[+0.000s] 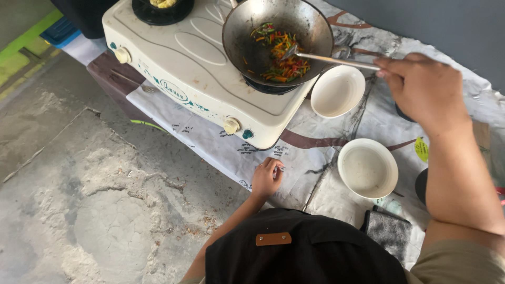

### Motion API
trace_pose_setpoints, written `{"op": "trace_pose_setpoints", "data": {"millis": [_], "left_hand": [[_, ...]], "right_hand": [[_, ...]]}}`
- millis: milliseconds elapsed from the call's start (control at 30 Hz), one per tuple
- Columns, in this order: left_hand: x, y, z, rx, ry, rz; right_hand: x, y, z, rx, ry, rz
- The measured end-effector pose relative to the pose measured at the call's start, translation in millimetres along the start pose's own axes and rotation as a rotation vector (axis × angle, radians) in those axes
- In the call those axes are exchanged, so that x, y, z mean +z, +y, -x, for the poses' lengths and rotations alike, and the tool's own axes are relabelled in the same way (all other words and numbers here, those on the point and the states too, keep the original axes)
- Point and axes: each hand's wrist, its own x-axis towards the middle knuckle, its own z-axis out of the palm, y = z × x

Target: The person stirs vegetables in a pan on a stove, opens seasoning packets, and pours oil into a small bowl.

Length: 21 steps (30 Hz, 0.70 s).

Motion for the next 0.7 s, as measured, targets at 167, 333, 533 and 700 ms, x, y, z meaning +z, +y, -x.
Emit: {"op": "trace_pose_setpoints", "data": {"millis": [167, 333, 533, 700], "left_hand": [[1, -2, 1, 0.023, 0.013, -0.024], [0, 2, 4, 0.004, 0.014, -0.008], [1, 0, 2, 0.016, -0.001, -0.029], [3, -1, 2, 0.031, 0.006, -0.035]], "right_hand": [[60, -23, -9, -0.021, 0.019, -0.077], [36, -2, -15, 0.047, 0.092, -0.237], [8, 18, 13, 0.083, 0.095, -0.065], [88, -11, -7, 0.071, 0.203, -0.298]]}}
